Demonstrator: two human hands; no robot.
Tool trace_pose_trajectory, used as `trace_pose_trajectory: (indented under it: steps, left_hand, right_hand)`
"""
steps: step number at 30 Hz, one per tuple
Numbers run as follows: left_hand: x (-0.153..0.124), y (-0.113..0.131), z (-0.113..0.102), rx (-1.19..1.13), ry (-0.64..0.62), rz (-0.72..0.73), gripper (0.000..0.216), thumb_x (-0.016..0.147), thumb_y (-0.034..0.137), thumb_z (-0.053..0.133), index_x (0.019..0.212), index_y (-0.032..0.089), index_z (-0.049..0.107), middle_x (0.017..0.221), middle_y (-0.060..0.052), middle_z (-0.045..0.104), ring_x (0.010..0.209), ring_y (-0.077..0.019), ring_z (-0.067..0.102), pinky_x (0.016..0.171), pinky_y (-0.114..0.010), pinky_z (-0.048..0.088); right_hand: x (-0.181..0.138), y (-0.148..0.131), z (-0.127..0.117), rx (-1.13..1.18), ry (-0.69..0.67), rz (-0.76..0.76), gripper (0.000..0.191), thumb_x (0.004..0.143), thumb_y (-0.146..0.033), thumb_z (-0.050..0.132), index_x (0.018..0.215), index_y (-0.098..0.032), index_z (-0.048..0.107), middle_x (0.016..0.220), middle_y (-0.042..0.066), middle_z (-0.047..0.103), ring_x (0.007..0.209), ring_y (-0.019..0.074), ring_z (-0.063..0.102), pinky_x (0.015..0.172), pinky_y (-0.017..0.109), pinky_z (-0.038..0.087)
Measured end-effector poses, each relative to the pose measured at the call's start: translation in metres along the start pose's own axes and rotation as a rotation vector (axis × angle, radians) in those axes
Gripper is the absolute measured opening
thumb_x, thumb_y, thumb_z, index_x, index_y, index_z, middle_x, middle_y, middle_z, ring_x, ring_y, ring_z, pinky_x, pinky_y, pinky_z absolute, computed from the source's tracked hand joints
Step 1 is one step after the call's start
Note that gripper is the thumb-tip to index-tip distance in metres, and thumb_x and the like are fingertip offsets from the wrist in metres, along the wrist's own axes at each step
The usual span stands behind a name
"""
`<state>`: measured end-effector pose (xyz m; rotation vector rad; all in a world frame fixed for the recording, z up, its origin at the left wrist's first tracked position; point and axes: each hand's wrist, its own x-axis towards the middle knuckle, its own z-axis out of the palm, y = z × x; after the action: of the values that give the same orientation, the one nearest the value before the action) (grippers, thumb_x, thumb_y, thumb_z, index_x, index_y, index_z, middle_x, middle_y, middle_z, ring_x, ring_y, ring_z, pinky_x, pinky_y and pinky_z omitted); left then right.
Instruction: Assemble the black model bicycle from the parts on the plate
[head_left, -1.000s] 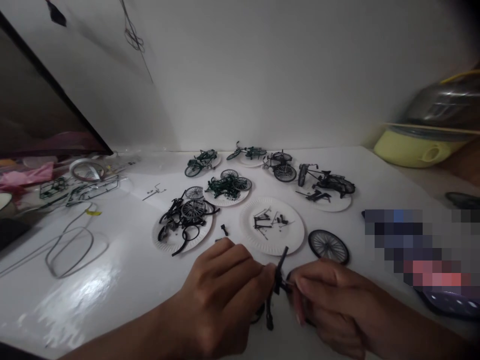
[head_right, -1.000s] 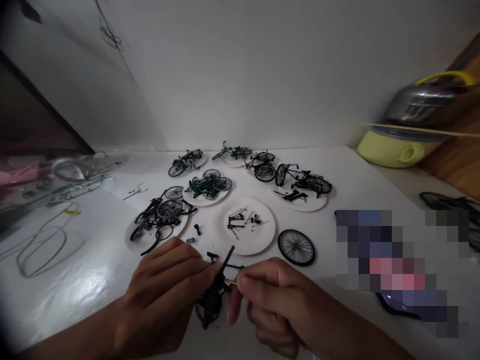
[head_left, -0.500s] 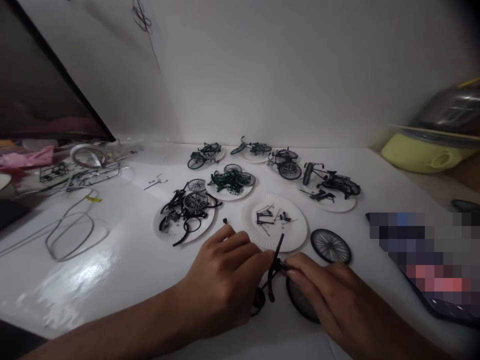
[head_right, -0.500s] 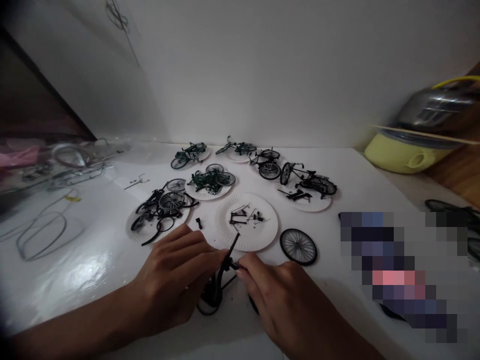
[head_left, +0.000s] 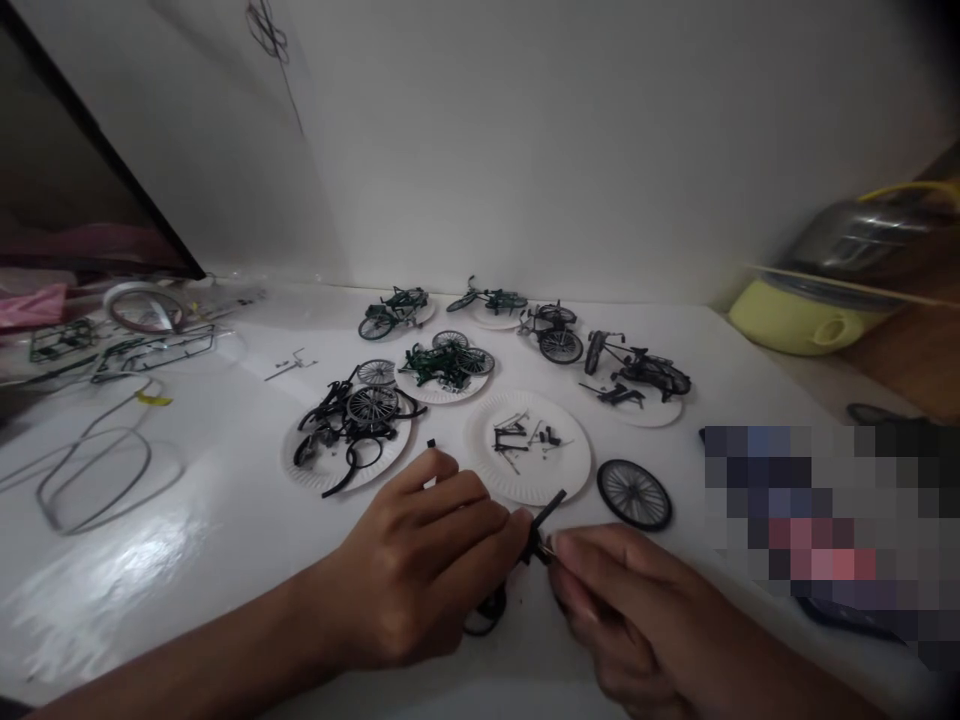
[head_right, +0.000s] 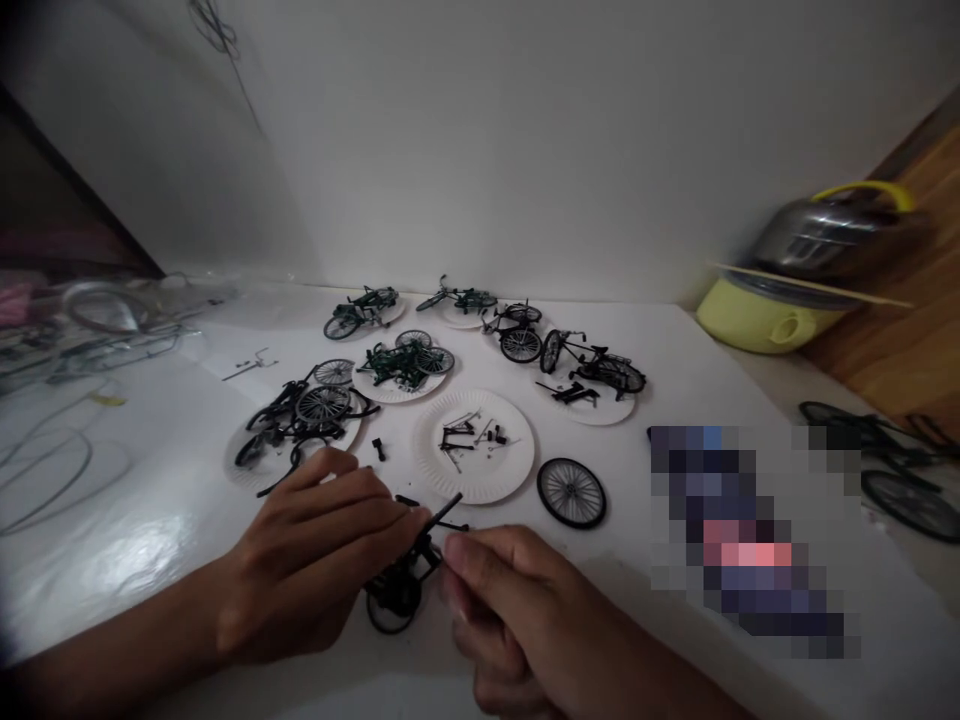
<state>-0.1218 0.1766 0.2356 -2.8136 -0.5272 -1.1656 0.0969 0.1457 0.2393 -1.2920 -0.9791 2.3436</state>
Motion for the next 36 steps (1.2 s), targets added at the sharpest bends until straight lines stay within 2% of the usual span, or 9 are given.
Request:
trace_pose_trajectory:
  steps: [2, 6, 8, 11, 18, 22, 31, 33, 36]
  left_hand:
    - [0.001, 0.002, 0.001, 0.03, -0.011, -0.029, 0.023, 0.086, 0.0, 0.05, 0.104, 0.0, 0.064, 0.079, -0.012, 0.068, 0.07, -0.0194, 0.053, 0.064, -0.036, 0.031]
    - [0.002, 0.007, 0.006, -0.005, -0.035, -0.146, 0.022, 0.085, 0.001, 0.051, 0.103, 0.003, 0.064, 0.073, -0.008, 0.065, 0.067, -0.018, 0.053, 0.065, -0.035, 0.033]
    - [0.002, 0.008, 0.008, -0.022, -0.028, -0.177, 0.024, 0.083, 0.0, 0.05, 0.103, 0.004, 0.063, 0.073, -0.007, 0.064, 0.066, -0.0178, 0.052, 0.066, -0.035, 0.033]
    - [0.0, 0.007, 0.009, -0.012, -0.027, -0.18, 0.026, 0.082, 0.0, 0.05, 0.103, 0.006, 0.063, 0.073, -0.006, 0.064, 0.067, -0.0178, 0.051, 0.068, -0.036, 0.033]
    - [-0.001, 0.006, 0.01, -0.004, -0.046, -0.161, 0.022, 0.083, 0.001, 0.052, 0.101, 0.005, 0.064, 0.072, -0.006, 0.064, 0.066, -0.0175, 0.05, 0.067, -0.036, 0.033]
    - [-0.001, 0.007, 0.011, -0.01, -0.043, -0.156, 0.023, 0.085, 0.0, 0.051, 0.105, 0.003, 0.063, 0.075, -0.008, 0.065, 0.069, -0.0183, 0.052, 0.067, -0.036, 0.034]
    - [0.0, 0.006, 0.01, -0.002, -0.033, -0.118, 0.02, 0.09, 0.002, 0.05, 0.106, 0.002, 0.064, 0.079, -0.01, 0.068, 0.071, -0.0187, 0.054, 0.068, -0.036, 0.037]
    - [0.0, 0.005, 0.009, 0.011, -0.038, -0.096, 0.019, 0.092, 0.003, 0.05, 0.105, 0.002, 0.064, 0.079, -0.01, 0.069, 0.071, -0.0187, 0.055, 0.067, -0.036, 0.038]
    - [0.001, 0.005, 0.005, 0.066, -0.032, -0.026, 0.021, 0.094, 0.005, 0.047, 0.104, 0.002, 0.065, 0.081, -0.011, 0.07, 0.072, -0.0197, 0.058, 0.066, -0.036, 0.041]
  right_hand:
    - [0.001, 0.001, -0.001, -0.173, 0.151, -0.166, 0.043, 0.093, -0.064, 0.044, 0.078, -0.024, 0.049, 0.049, -0.01, 0.031, 0.039, 0.0064, 0.022, 0.037, 0.019, 0.021]
    - [0.002, 0.005, -0.003, -0.897, 0.455, -0.588, 0.032, 0.099, -0.048, 0.039, 0.093, -0.024, 0.06, 0.074, 0.002, 0.063, 0.068, 0.0172, 0.06, 0.063, 0.03, 0.045]
    - [0.004, 0.006, -0.004, -1.144, 0.468, -0.654, 0.028, 0.101, -0.039, 0.036, 0.1, -0.026, 0.061, 0.079, 0.004, 0.068, 0.072, 0.0203, 0.065, 0.065, 0.032, 0.046]
    - [0.007, 0.006, -0.006, -1.239, 0.496, -0.66, 0.023, 0.1, -0.034, 0.04, 0.1, -0.026, 0.061, 0.072, 0.0, 0.068, 0.062, 0.0181, 0.064, 0.057, 0.029, 0.044]
    - [0.014, 0.007, -0.007, -1.099, 0.413, -0.525, 0.019, 0.098, -0.036, 0.047, 0.09, -0.024, 0.059, 0.074, -0.001, 0.065, 0.065, 0.0133, 0.058, 0.061, 0.025, 0.043]
    - [0.015, 0.008, -0.005, -0.926, 0.322, -0.576, 0.019, 0.098, -0.033, 0.049, 0.083, -0.022, 0.056, 0.076, -0.003, 0.061, 0.068, 0.0112, 0.052, 0.063, 0.022, 0.042]
    - [0.006, -0.002, 0.006, -0.652, 0.289, -0.471, 0.027, 0.095, -0.041, 0.055, 0.077, -0.02, 0.06, 0.077, -0.001, 0.059, 0.076, 0.014, 0.052, 0.068, 0.025, 0.042]
    - [0.004, -0.002, 0.006, -0.579, 0.291, -0.391, 0.027, 0.092, -0.043, 0.059, 0.078, -0.02, 0.061, 0.07, -0.002, 0.054, 0.067, 0.0118, 0.048, 0.059, 0.024, 0.039]
    - [0.003, -0.002, 0.004, -0.356, 0.2, -0.176, 0.031, 0.09, -0.051, 0.059, 0.084, -0.02, 0.058, 0.051, -0.01, 0.032, 0.046, 0.0067, 0.028, 0.042, 0.02, 0.022]
